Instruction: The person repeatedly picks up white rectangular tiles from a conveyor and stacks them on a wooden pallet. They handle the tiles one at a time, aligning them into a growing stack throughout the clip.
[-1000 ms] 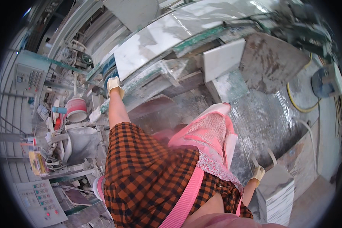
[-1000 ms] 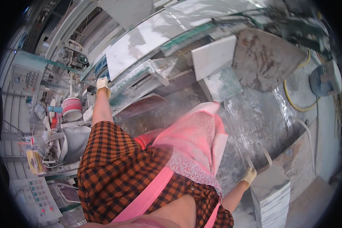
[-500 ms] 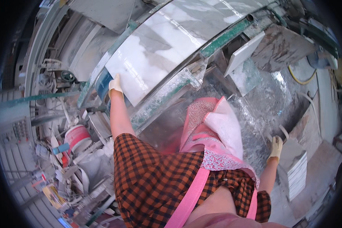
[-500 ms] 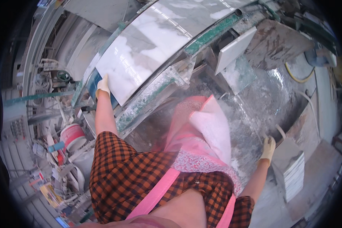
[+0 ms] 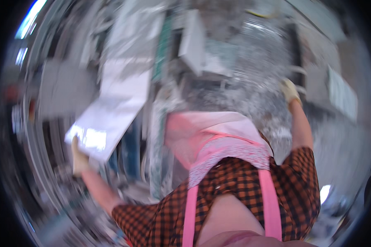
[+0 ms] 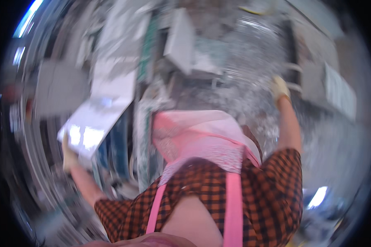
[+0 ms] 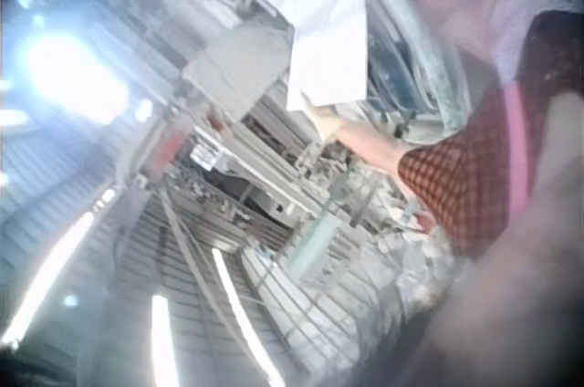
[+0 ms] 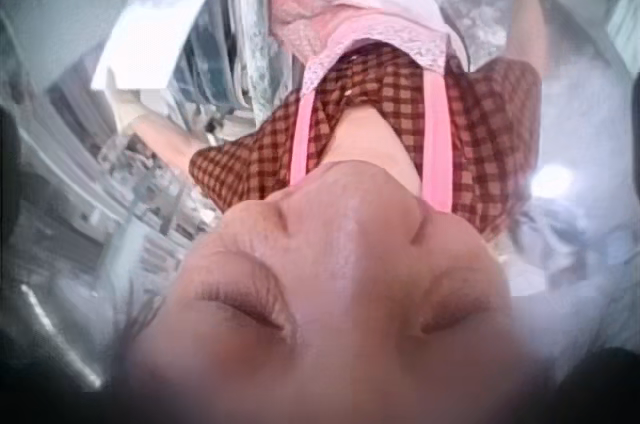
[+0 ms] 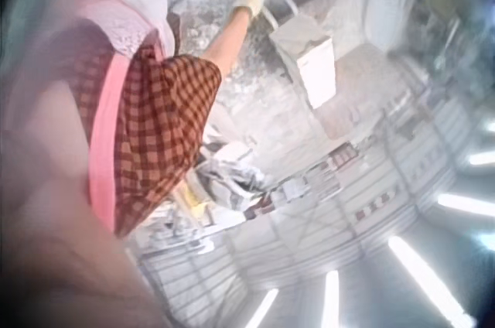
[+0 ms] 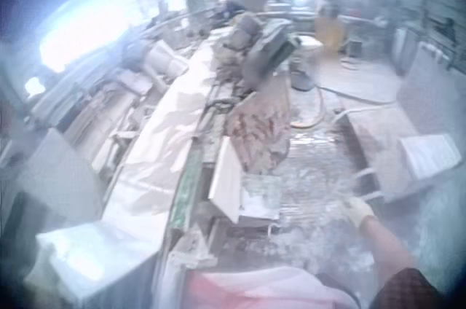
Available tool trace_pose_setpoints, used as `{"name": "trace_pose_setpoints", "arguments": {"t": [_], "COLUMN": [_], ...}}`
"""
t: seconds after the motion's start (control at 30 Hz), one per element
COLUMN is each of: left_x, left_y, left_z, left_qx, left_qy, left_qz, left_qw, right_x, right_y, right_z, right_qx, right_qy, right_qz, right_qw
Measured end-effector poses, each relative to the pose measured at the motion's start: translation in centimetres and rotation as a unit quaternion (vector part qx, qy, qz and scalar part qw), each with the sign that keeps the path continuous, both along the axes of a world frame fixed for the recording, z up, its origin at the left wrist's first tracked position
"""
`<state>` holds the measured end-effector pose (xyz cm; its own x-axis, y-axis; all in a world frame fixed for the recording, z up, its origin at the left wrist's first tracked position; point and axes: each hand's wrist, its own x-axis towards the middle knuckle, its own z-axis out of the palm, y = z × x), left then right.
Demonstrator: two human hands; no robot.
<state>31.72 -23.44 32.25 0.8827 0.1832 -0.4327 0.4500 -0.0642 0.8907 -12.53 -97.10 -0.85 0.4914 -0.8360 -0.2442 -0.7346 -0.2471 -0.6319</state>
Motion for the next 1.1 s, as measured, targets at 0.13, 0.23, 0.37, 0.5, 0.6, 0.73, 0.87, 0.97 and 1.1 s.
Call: {"name": "trace_pose_setpoints", "arguments": {"t": [0.13,0.23,0.37,0.5,0.6,0.73,0.87,0.97,1.1], "left_x": [2.4,1.5,1.7,-4.8,-15.0,-24.5,-31.5,-36.9,-43.7], "left_y": [-3.8,-4.5,-9.5,-23.0,-35.6,-55.0,-70.8,-81.6,-91.5], "left_z": [3.0,4.3,7.6,8.7,10.3,4.8,-4.4,-12.5,-20.8], "left_qx": [0.204,0.114,0.196,0.272,0.538,0.566,0.514,0.251,0.103], "left_qy": [-0.061,-0.086,-0.138,-0.254,-0.252,-0.322,-0.240,-0.398,-0.469], "left_qz": [0.125,0.034,-0.079,-0.266,-0.301,-0.481,-0.689,-0.856,-0.875], "left_qw": [0.969,0.989,0.967,0.889,0.746,0.587,0.452,0.215,0.062], "right_x": [2.0,1.3,0.3,0.5,-0.2,-4.9,-12.4,-19.9,-30.4], "right_y": [0.9,-1.0,-2.1,-2.6,-3.9,-8.0,-13.1,-15.4,-14.8], "right_z": [0.6,3.4,6.4,5.1,3.1,1.5,-1.4,-4.6,-7.6], "right_qx": [0.002,0.004,0.261,0.334,0.435,0.531,0.628,0.518,0.366], "right_qy": [0.024,0.009,-0.185,-0.287,-0.339,-0.458,-0.454,-0.450,-0.476], "right_qz": [0.023,0.110,-0.048,-0.012,0.008,-0.062,-0.218,-0.327,-0.342], "right_qw": [0.999,0.994,0.946,0.898,0.834,0.710,0.593,0.650,0.723]}}
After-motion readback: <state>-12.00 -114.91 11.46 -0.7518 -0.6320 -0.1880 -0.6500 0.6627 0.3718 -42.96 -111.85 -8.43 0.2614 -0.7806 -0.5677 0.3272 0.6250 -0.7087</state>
